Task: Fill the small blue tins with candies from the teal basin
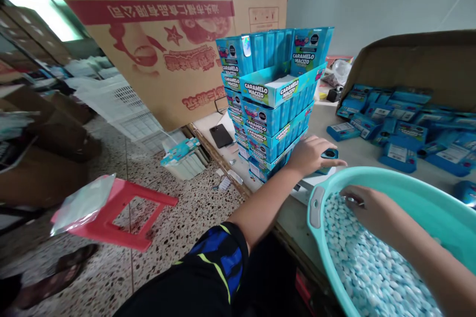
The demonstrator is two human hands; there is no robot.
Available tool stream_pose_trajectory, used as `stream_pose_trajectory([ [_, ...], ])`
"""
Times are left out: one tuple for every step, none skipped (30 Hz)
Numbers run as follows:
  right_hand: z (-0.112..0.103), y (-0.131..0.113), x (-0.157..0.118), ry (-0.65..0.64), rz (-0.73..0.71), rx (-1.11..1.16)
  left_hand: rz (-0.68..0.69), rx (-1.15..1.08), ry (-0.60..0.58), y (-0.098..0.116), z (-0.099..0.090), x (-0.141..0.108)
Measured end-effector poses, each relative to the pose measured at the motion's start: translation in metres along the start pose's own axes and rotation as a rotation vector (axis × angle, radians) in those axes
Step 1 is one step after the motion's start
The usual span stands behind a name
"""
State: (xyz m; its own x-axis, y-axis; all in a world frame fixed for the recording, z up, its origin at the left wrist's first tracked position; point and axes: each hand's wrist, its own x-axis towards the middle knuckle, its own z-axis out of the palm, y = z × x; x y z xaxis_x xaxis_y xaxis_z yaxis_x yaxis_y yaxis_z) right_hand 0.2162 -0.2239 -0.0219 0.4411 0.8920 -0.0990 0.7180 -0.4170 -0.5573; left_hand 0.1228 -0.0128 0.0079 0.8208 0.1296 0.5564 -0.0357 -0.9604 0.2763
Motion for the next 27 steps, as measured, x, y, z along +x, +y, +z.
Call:
stream_pose_trajectory([
  [0.000,-0.001,0.000,-0.008,0.006,0.007,0.012,-0.005,0.045,0.000,-0.001,0.000],
  [0.000,-0.002,0.000,-0.020,0.013,0.018,0.017,-0.014,0.097,-0.001,-0.003,-0.001],
  [0.000,-0.005,0.000,-0.033,0.021,0.032,0.012,-0.026,0.155,-0.001,-0.006,-0.002],
  [-0.001,-0.007,-0.001,-0.044,0.030,0.045,-0.001,-0.042,0.223,0.000,-0.009,-0.003],
  [-0.002,-0.011,-0.002,-0.052,0.039,0.055,-0.017,-0.064,0.297,0.000,-0.011,-0.004],
  [-0.003,-0.014,-0.003,-0.057,0.048,0.059,-0.033,-0.097,0.372,0.000,-0.014,-0.004],
  [-0.004,-0.019,-0.005,-0.058,0.059,0.057,-0.050,-0.138,0.444,0.000,-0.016,-0.005],
  [-0.006,-0.023,-0.006,-0.062,0.069,0.045,-0.066,-0.187,0.506,0.000,-0.018,-0.005],
  [-0.008,-0.027,-0.008,-0.072,0.070,0.026,-0.082,-0.241,0.552,0.000,-0.019,-0.004],
  [-0.011,-0.030,-0.009,-0.087,0.071,0.004,-0.094,-0.296,0.580,-0.001,-0.019,-0.003],
  [-0.014,-0.033,-0.010,-0.103,0.066,-0.019,-0.105,-0.346,0.587,-0.002,-0.019,-0.001],
  [-0.017,-0.035,-0.011,-0.115,0.061,-0.036,-0.116,-0.390,0.591,-0.003,-0.019,0.000],
  [-0.020,-0.036,-0.011,-0.129,0.059,-0.050,-0.120,-0.430,0.594,-0.004,-0.018,0.002],
  [-0.024,-0.037,-0.012,-0.138,0.057,-0.060,-0.120,-0.469,0.601,-0.005,-0.017,0.004],
  [-0.026,-0.037,-0.013,-0.148,0.057,-0.066,-0.120,-0.501,0.614,-0.005,-0.017,0.006],
  [-0.029,-0.037,-0.014,-0.160,0.057,-0.071,-0.119,-0.522,0.625,-0.005,-0.017,0.007],
  [-0.031,-0.038,-0.015,-0.174,0.057,-0.075,-0.115,-0.535,0.633,-0.005,-0.017,0.008],
  [-0.033,-0.038,-0.016,-0.189,0.061,-0.081,-0.109,-0.538,0.638,-0.004,-0.017,0.008],
  [-0.034,-0.038,-0.017,-0.205,0.070,-0.084,-0.099,-0.534,0.634,-0.004,-0.018,0.009],
  [-0.036,-0.039,-0.018,-0.222,0.080,-0.087,-0.087,-0.525,0.627,-0.003,-0.019,0.009],
  [-0.037,-0.040,-0.019,-0.234,0.092,-0.089,-0.076,-0.513,0.616,-0.003,-0.020,0.009],
  [-0.038,-0.042,-0.020,-0.245,0.103,-0.091,-0.069,-0.499,0.601,-0.003,-0.021,0.009],
  [-0.039,-0.043,-0.020,-0.254,0.112,-0.092,-0.069,-0.484,0.586,-0.003,-0.021,0.009],
  [-0.040,-0.044,-0.020,-0.262,0.118,-0.094,-0.073,-0.470,0.568,-0.004,-0.021,0.009],
  [-0.040,-0.045,-0.021,-0.269,0.125,-0.097,-0.077,-0.456,0.553,-0.004,-0.021,0.010],
  [-0.041,-0.046,-0.021,-0.275,0.131,-0.099,-0.076,-0.439,0.544,-0.004,-0.021,0.010],
  [-0.042,-0.046,-0.021,-0.279,0.137,-0.097,-0.063,-0.417,0.537,-0.003,-0.021,0.010],
])
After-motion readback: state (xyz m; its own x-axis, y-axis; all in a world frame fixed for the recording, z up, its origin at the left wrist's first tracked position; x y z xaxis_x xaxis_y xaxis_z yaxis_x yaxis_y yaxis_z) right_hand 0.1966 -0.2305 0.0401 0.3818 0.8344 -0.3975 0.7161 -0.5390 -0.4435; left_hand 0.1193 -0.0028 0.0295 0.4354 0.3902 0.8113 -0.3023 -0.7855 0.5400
